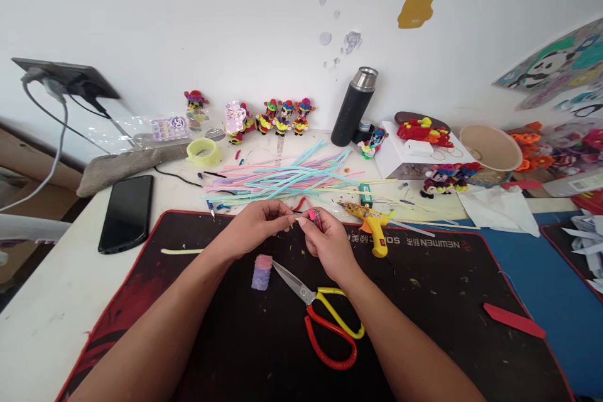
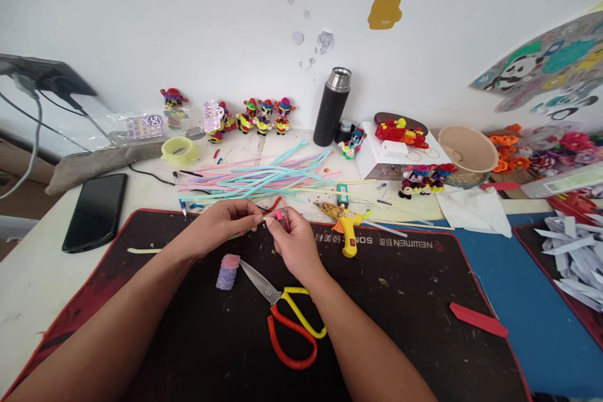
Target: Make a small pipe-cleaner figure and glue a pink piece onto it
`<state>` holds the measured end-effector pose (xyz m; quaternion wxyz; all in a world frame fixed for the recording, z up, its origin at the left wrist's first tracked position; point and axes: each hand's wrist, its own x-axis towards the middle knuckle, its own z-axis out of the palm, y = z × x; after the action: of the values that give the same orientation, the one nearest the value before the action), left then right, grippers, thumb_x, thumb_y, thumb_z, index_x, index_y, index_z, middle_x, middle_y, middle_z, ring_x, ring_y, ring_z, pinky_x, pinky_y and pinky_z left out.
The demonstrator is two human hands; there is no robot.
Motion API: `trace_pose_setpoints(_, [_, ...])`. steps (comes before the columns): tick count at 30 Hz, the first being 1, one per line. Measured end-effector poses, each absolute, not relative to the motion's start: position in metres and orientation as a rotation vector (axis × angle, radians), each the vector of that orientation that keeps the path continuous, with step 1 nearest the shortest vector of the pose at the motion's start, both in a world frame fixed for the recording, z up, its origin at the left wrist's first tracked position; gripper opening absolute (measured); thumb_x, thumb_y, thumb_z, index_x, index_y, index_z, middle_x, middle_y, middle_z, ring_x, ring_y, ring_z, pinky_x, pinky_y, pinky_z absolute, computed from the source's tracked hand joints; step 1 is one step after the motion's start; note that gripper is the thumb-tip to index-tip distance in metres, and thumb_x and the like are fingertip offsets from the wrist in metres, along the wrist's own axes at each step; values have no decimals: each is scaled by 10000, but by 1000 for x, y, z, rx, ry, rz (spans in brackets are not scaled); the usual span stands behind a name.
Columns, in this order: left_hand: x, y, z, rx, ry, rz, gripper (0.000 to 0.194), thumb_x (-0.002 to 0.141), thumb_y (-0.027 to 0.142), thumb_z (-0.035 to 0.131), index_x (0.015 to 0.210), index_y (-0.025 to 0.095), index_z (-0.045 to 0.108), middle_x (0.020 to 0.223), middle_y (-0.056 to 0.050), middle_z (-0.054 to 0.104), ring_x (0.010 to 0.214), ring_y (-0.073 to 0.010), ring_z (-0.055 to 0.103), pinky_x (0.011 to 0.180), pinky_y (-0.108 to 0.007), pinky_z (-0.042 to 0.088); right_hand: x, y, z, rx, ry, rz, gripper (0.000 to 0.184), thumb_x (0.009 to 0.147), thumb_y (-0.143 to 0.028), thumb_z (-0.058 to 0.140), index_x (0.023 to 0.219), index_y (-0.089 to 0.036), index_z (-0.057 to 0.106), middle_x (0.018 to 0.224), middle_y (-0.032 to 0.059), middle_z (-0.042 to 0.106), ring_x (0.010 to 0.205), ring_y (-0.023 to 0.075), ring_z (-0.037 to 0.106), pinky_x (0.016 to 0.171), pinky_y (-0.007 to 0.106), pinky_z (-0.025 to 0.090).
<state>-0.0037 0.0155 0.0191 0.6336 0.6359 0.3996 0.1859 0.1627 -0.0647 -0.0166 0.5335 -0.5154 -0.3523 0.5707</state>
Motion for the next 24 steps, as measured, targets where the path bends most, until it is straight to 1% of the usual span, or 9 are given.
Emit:
trace_pose_setpoints(8, [-5, 16, 18, 1515, 910, 429, 313, 822, 475, 716, 859, 165, 713, 772, -7, 669, 723, -162, 572, 667, -269, 405, 162, -65, -14, -1235, -832, 1373, 251, 883, -433, 693, 857, -223, 557, 498, -142, 326, 394, 58, 223, 385, 198, 184])
trace_pose_setpoints(13, [-6, 17, 14, 1536, 894, 418, 285, 839, 452, 707, 883, 170, 715, 792, -1, 665, 740, -162, 569, 678, -269, 403, 163, -64, -15, -1240, -829, 1373, 266, 871, -449, 703, 862, -222, 563, 502, -139, 325, 396, 60, 227, 386, 201, 185])
trace_pose_setpoints(19, [-7, 17, 13, 1554, 899, 412, 264, 832, 436, 716, 870, 175, 713, 767, 11, 645, 707, -152, 536, 648, -262, 380, 163, -64, -14, -1244, -829, 1383, 284, 865, -463, 710, 861, -224, 559, 508, -141, 320, 399, 59, 220, 391, 202, 189])
trace_pose_setpoints(24, [-7, 16, 11, 1580, 885, 406, 262, 870, 434, 692, 897, 173, 702, 793, 5, 650, 713, -151, 539, 655, -265, 389, 162, -65, -13, -1246, -821, 1385, 293, 864, -468, 709, 854, -226, 543, 516, -140, 319, 403, 60, 224, 394, 201, 189])
